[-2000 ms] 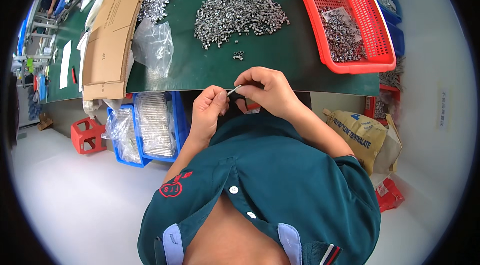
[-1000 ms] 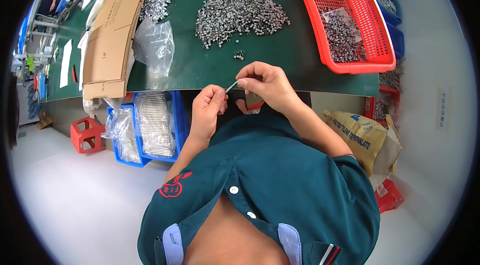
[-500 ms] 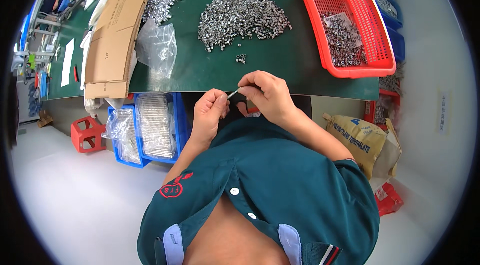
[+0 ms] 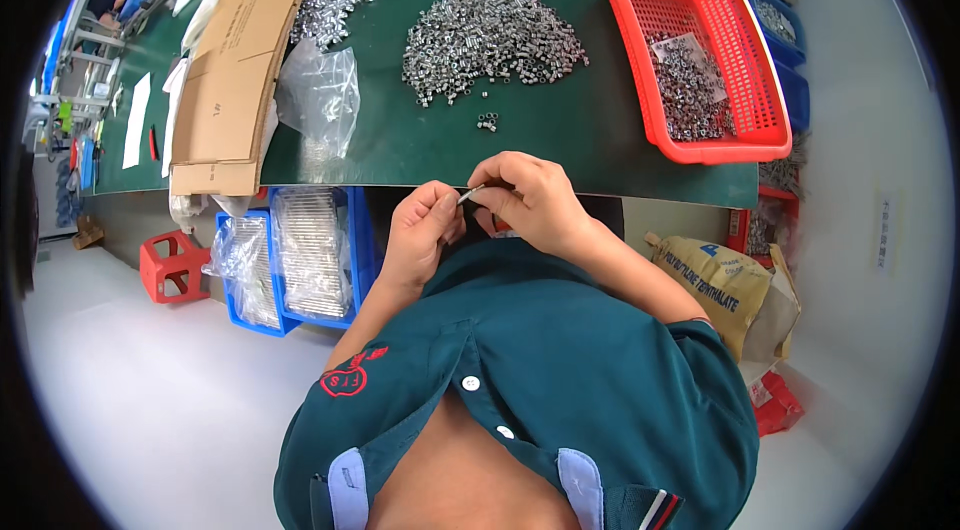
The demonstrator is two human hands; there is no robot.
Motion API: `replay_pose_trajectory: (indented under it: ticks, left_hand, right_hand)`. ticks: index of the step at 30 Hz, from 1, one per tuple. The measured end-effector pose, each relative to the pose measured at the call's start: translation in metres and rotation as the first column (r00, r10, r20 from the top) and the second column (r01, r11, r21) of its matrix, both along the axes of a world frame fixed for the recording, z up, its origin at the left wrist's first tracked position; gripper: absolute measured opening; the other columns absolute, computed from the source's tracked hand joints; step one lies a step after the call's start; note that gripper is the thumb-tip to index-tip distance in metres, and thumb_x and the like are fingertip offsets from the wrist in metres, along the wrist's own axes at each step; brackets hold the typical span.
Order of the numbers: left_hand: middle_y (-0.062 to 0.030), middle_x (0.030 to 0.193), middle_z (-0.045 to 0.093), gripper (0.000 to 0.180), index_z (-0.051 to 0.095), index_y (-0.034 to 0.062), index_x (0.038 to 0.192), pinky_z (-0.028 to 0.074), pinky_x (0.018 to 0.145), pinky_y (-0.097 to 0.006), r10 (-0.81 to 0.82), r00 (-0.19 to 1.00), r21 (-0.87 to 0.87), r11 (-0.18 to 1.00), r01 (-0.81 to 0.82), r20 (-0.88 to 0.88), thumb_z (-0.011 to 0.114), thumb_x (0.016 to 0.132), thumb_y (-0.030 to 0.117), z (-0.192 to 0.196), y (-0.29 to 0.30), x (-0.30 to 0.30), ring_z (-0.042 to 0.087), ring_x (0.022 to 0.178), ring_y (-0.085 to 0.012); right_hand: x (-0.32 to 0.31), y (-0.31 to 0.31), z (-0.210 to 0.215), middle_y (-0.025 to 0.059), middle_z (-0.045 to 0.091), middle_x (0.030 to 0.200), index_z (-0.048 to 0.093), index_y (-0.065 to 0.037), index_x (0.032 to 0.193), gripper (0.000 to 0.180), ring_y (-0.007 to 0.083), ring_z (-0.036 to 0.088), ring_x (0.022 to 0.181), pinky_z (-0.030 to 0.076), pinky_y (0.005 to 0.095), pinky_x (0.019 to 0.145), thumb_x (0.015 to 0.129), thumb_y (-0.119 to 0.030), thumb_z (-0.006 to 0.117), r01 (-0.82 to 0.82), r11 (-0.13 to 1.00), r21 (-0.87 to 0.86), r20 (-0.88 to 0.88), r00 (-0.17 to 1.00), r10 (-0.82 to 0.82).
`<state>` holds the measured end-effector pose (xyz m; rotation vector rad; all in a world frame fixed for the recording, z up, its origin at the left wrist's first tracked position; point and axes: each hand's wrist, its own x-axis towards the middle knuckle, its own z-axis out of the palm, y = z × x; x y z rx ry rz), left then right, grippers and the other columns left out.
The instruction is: The person is sorting and inspecting small metal components using a thin probe at a workbench.
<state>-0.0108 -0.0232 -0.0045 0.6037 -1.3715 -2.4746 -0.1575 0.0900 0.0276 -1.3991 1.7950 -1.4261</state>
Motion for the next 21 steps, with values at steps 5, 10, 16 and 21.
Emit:
replay_pose_trajectory:
  ticks: [5, 10, 16, 21]
  left_hand:
    - [0.0025, 0.063, 0.043, 0.020, 0.052, 0.0038, 0.082, 0.033, 0.053, -0.022, 0.052, 0.997, 0.003, 0.999, -0.052, 0.048, 0.052, 0.095, 0.020, -0.005, 0.000, 0.002, 0.037, 0.054, -0.0064]
    - [0.0022, 0.062, 0.043, 0.020, 0.052, 0.0032, 0.082, 0.032, 0.052, -0.021, 0.111, 0.993, -0.035, 0.993, -0.110, 0.044, 0.052, 0.095, 0.019, -0.008, -0.003, 0.003, 0.037, 0.054, -0.0059]
    - [0.0018, 0.062, 0.043, 0.020, 0.052, 0.0027, 0.082, 0.031, 0.052, -0.021, 0.135, 0.989, -0.032, 0.991, -0.133, 0.053, 0.051, 0.095, 0.018, -0.008, -0.004, 0.005, 0.038, 0.054, -0.0058]
    - [0.0017, 0.061, 0.043, 0.020, 0.052, 0.0026, 0.082, 0.031, 0.051, -0.021, 0.146, 0.987, -0.038, 0.989, -0.144, 0.064, 0.051, 0.095, 0.018, -0.010, -0.005, 0.006, 0.038, 0.054, -0.0059]
  right_hand:
    - [-0.008, -0.004, 0.004, 0.0037, 0.061, 0.081, 0.062, 0.001, 0.094, 0.017, 0.0083, 0.056, 0.072, 0.048, 0.0257, 0.063, 0.077, 0.001, 0.066, -0.025, 0.972, 0.232, 0.177, 0.984, -0.017]
    - [-0.029, -0.017, -0.017, 0.0090, 0.059, 0.079, 0.065, -0.004, 0.092, 0.020, 0.0232, 0.061, 0.070, 0.050, 0.0308, 0.063, 0.073, -0.002, 0.068, 0.252, 0.965, 0.078, -0.210, 0.950, -0.231]
    - [-0.036, -0.028, -0.028, 0.0104, 0.059, 0.081, 0.065, -0.004, 0.091, 0.021, 0.0282, 0.060, 0.074, 0.049, 0.0355, 0.064, 0.071, -0.001, 0.069, 0.216, 0.974, -0.074, -0.527, 0.820, -0.222]
    - [-0.036, -0.028, -0.030, 0.0097, 0.059, 0.079, 0.062, -0.003, 0.081, 0.014, 0.0276, 0.060, 0.074, 0.049, 0.0362, 0.064, 0.070, -0.002, 0.069, 0.211, 0.975, -0.070, -0.549, 0.808, -0.214]
